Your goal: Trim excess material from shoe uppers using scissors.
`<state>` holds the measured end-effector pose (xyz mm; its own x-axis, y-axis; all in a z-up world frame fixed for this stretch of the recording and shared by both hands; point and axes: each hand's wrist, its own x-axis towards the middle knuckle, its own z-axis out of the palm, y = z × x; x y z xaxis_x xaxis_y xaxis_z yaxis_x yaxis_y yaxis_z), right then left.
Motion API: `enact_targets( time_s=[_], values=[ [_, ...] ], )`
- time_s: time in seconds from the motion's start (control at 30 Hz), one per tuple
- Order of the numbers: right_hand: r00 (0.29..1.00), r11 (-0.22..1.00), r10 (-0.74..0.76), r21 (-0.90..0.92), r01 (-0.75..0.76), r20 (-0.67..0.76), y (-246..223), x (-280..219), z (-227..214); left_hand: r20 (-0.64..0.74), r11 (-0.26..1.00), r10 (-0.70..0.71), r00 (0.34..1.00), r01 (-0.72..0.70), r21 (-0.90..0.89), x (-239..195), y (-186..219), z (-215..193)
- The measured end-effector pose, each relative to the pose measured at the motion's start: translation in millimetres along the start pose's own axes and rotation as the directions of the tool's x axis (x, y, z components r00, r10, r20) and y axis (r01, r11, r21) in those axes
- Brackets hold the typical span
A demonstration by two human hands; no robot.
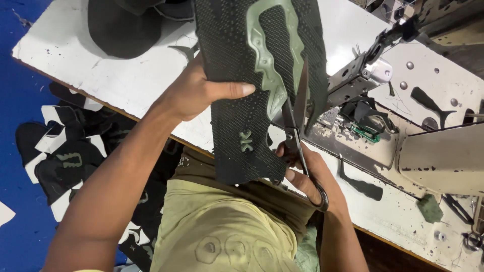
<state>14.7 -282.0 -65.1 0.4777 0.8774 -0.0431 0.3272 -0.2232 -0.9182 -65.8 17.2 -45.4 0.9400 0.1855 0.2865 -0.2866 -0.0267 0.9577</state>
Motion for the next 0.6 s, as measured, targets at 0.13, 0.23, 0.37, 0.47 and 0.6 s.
enact_targets(
  time_s=[0.13,0.23,0.37,0.47,0.6],
  values=[
    [1.000,0.999,-0.003,0.036,0.002,0.020,-2,1,0,0.083,0.999,-0.035,0.996,0.035,0.001,5,0,3],
    [1.000,0.999,0.020,0.049,-0.020,0.014,1,1,3,0.110,0.999,-0.047,0.993,0.049,-0.013,7,-1,7],
    [0.998,0.999,0.036,-0.024,-0.037,-0.045,2,0,5,0.134,0.997,-0.042,0.990,0.050,-0.058,10,-1,8],
    [0.997,0.999,0.032,-0.025,-0.034,-0.070,-8,1,8,0.135,0.998,-0.012,0.991,0.019,-0.052,12,0,5],
    [0.995,0.998,0.065,0.019,-0.064,-0.071,-20,3,11,0.086,0.993,-0.063,0.994,0.054,0.106,19,-2,2]
  ],
)
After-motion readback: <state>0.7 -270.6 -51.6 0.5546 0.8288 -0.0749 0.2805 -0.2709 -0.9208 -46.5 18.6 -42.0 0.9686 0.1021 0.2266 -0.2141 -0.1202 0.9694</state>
